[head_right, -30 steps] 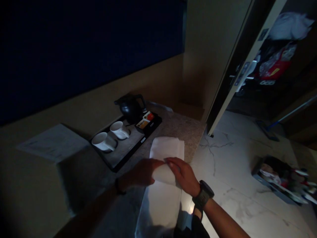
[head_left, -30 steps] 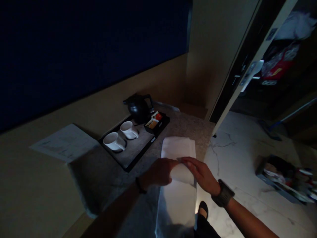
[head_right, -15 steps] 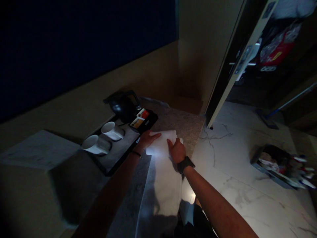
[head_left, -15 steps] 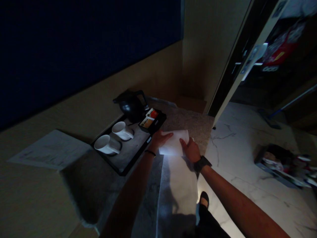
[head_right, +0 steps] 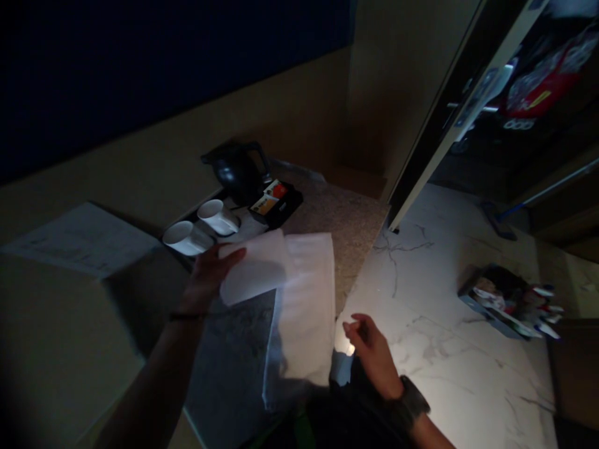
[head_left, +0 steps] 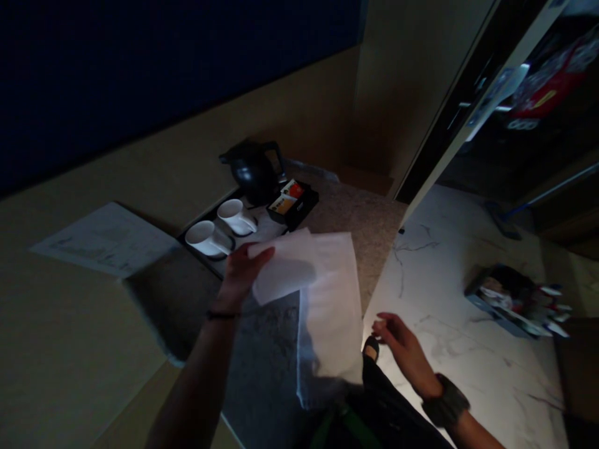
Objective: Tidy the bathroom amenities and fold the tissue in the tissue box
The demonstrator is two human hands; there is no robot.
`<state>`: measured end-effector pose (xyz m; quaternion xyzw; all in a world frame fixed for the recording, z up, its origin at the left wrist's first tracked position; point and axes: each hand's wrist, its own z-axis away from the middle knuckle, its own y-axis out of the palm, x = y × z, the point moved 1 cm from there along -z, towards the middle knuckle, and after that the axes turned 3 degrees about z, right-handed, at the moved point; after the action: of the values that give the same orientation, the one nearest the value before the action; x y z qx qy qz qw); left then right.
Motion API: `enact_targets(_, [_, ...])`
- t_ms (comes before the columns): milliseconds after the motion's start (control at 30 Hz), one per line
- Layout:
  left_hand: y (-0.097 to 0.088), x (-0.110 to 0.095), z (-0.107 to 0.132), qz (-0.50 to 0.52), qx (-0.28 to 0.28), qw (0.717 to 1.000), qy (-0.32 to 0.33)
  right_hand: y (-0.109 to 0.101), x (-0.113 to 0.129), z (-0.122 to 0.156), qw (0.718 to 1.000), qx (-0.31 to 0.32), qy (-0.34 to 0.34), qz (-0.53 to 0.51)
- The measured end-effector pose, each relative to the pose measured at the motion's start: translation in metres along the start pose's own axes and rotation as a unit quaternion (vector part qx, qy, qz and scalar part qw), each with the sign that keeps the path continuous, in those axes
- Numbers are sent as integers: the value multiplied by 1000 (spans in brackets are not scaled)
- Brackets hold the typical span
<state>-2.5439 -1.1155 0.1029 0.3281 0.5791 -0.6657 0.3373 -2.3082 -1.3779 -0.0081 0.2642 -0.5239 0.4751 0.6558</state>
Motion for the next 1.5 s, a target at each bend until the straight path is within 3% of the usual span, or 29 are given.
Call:
enact_targets(100, [-31,47,39,-168,-30,984,-43,19,-19,38,973,219,67,-13])
enact_targets(167, [-40,67,60,-246,-46,968,-13,31,-15,47,949,304,72,-50])
enact_targets(233, [-43,70,78,-284,-99,950,80,38,-9,48,940,306,101,-112])
enact_targets(300, [-41,61,99,-291,-147,920,220,40,-5,49,934,265,166,-175])
enact_targets(333, [-35,56,112,-284,-131,900,302,41,-4,50,928,245,197,-198])
enact_targets(400, [-11,52,144,-262,0,851,455,42,-4,54,920,213,240,-224])
enact_targets(467, [23,60,175,-239,147,785,552,45,-4,59,912,195,265,-246])
enact_targets(500, [40,67,188,-233,171,767,572,46,-3,61,907,186,273,-260])
enact_targets(600, [72,83,201,-223,175,774,567,46,1,70,888,158,307,-305])
enact_targets(667, [71,76,189,-185,259,794,519,39,4,75,900,173,278,-289])
enact_targets(700, [66,67,179,-155,316,804,479,34,6,77,922,174,235,-254])
enact_targets(767, [53,42,153,-98,403,829,375,20,12,78,982,111,87,-130])
enact_targets(833, [47,19,125,-50,432,858,274,9,23,72,996,14,-82,19])
enact_targets(900, [53,5,102,-10,421,883,206,7,38,55,975,-19,-191,117])
enact_targets(933, [60,1,92,-1,403,896,186,10,45,43,968,-12,-207,141])
enact_targets(1000, [77,-1,79,-18,344,922,178,20,58,12,971,-17,-177,163])
enact_targets(1100, [98,-1,72,-114,219,937,248,34,68,-33,975,-63,-99,190])
enact_targets(1167, [103,-2,77,-187,130,915,332,39,68,-52,972,-95,-71,205])
enact_targets(1233, [102,-4,90,-240,66,868,430,39,65,-60,969,-119,-54,210])
enact_targets(1333, [101,5,118,-273,65,797,536,37,61,-60,968,-120,-48,215])
enact_targets(1500, [108,28,135,-411,80,746,518,32,64,-67,967,-88,-64,230])
